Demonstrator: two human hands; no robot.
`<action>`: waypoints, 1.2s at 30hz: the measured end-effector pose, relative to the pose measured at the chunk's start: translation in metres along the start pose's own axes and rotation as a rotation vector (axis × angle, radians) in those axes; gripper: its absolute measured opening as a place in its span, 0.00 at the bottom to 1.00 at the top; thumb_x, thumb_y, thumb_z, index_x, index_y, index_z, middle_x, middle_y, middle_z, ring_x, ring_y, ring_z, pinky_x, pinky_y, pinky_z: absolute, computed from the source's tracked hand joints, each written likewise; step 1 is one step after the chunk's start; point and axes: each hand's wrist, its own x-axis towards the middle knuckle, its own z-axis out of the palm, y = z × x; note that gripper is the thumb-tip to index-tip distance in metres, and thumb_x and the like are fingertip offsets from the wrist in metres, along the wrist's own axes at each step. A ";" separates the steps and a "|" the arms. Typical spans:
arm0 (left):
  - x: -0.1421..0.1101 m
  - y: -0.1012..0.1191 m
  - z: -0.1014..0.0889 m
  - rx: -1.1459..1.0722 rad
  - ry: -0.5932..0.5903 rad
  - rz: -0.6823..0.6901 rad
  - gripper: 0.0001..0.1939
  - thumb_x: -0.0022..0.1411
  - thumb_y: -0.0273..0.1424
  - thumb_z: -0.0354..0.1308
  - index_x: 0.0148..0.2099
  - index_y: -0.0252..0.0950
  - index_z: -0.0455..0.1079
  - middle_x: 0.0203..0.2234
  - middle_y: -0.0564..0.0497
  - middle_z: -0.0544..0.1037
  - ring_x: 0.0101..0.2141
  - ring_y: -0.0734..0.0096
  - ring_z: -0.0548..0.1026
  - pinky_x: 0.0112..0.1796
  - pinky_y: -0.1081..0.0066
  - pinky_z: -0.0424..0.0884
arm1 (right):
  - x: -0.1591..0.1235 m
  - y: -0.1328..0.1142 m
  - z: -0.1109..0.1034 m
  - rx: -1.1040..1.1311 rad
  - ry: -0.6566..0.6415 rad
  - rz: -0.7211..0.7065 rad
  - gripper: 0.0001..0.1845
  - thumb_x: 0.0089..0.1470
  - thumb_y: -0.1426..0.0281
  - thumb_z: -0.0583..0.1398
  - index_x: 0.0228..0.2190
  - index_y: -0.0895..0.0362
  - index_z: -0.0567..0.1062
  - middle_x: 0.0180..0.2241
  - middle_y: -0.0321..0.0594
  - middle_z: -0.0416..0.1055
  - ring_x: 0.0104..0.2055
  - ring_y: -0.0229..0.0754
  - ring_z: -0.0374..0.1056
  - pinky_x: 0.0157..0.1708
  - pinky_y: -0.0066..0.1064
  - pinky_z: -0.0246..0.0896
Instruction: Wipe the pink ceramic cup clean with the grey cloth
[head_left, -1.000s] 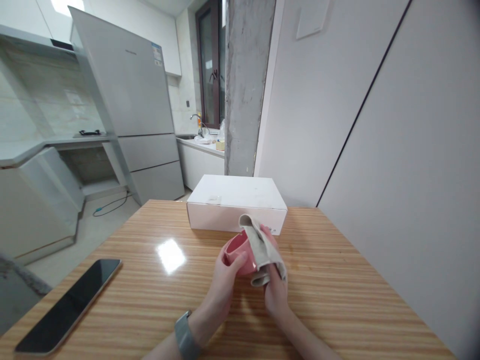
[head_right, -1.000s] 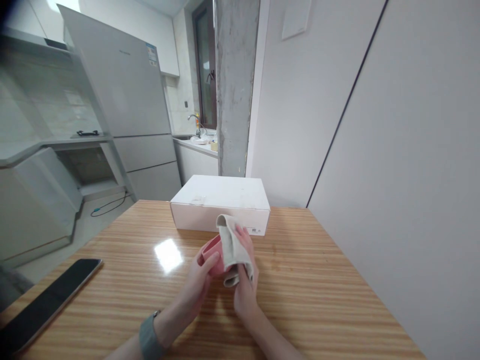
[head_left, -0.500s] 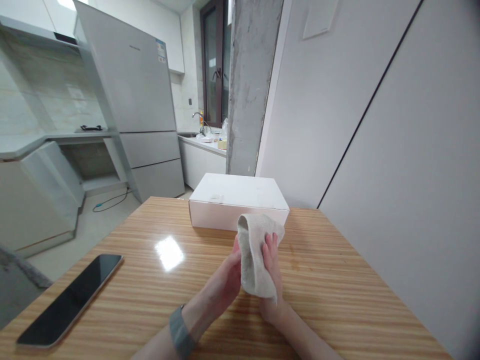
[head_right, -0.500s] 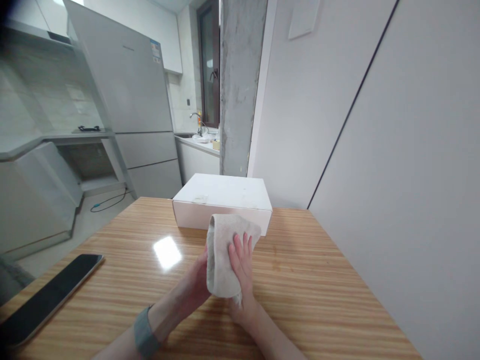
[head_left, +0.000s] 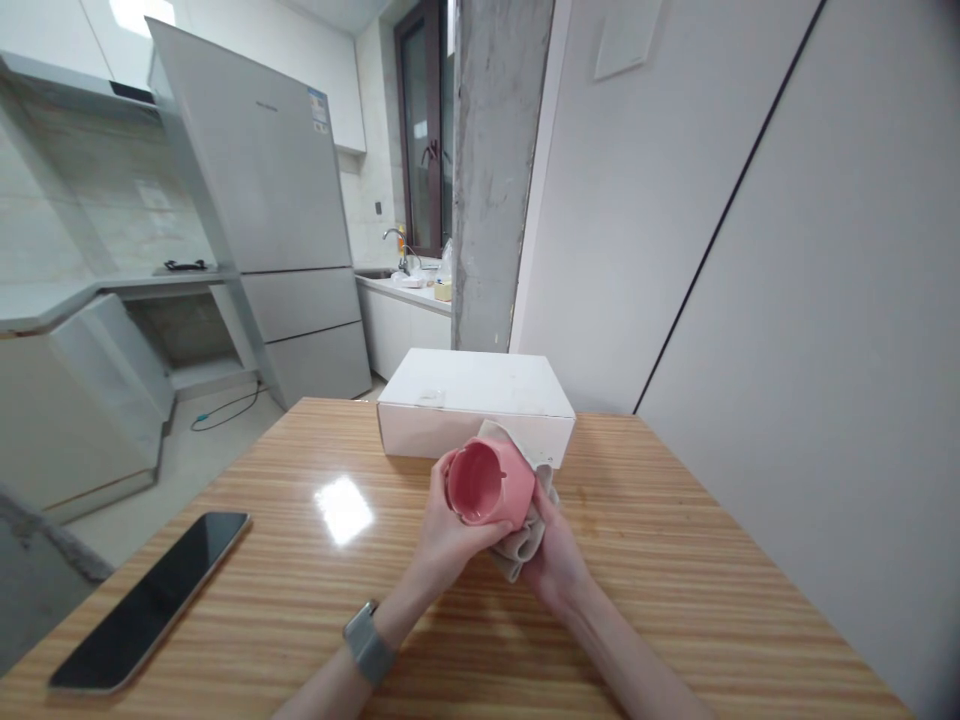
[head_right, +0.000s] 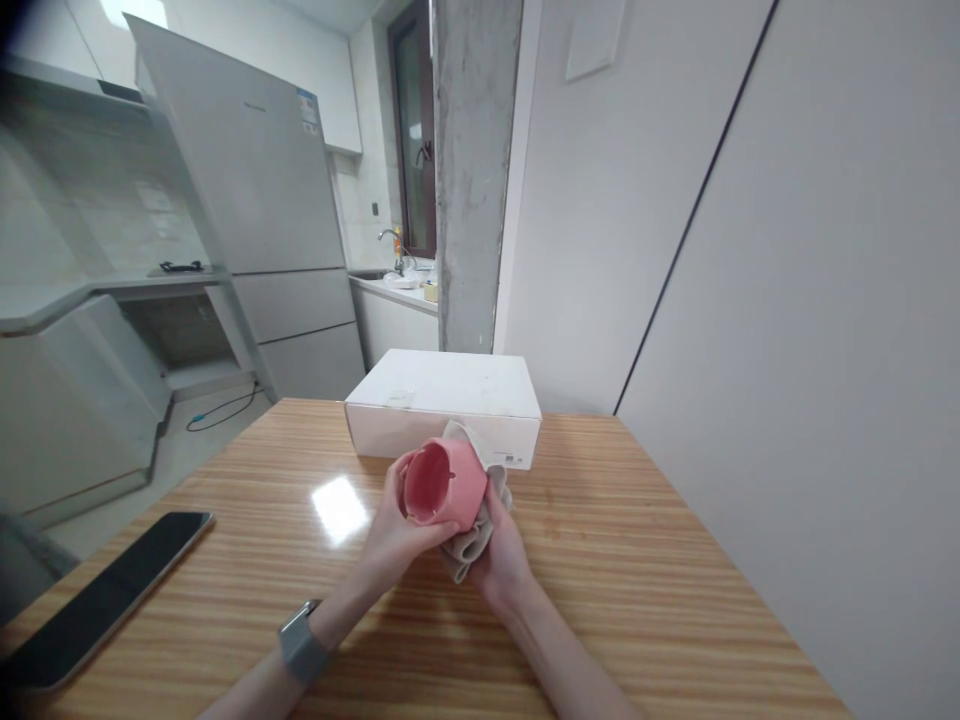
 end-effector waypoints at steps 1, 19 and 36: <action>0.000 0.001 -0.001 0.036 0.001 0.024 0.48 0.34 0.28 0.73 0.56 0.40 0.52 0.54 0.44 0.65 0.53 0.56 0.66 0.52 0.59 0.63 | 0.000 -0.002 -0.001 0.020 0.013 0.002 0.17 0.46 0.57 0.66 0.28 0.58 0.73 0.17 0.30 0.70 0.13 0.28 0.60 0.14 0.18 0.58; 0.008 -0.011 -0.009 0.172 0.120 -0.037 0.47 0.32 0.30 0.73 0.55 0.38 0.56 0.52 0.42 0.67 0.51 0.55 0.69 0.51 0.58 0.65 | -0.060 -0.075 -0.053 -0.109 0.200 0.058 0.19 0.56 0.59 0.58 0.44 0.58 0.75 0.40 0.44 0.78 0.47 0.48 0.72 0.53 0.40 0.62; -0.005 -0.018 0.058 0.122 -0.168 0.050 0.46 0.34 0.28 0.73 0.56 0.39 0.58 0.51 0.44 0.70 0.51 0.56 0.69 0.52 0.56 0.63 | -0.127 -0.139 -0.158 -1.493 0.273 -0.296 0.42 0.40 0.55 0.63 0.56 0.56 0.64 0.56 0.51 0.64 0.58 0.53 0.61 0.57 0.42 0.56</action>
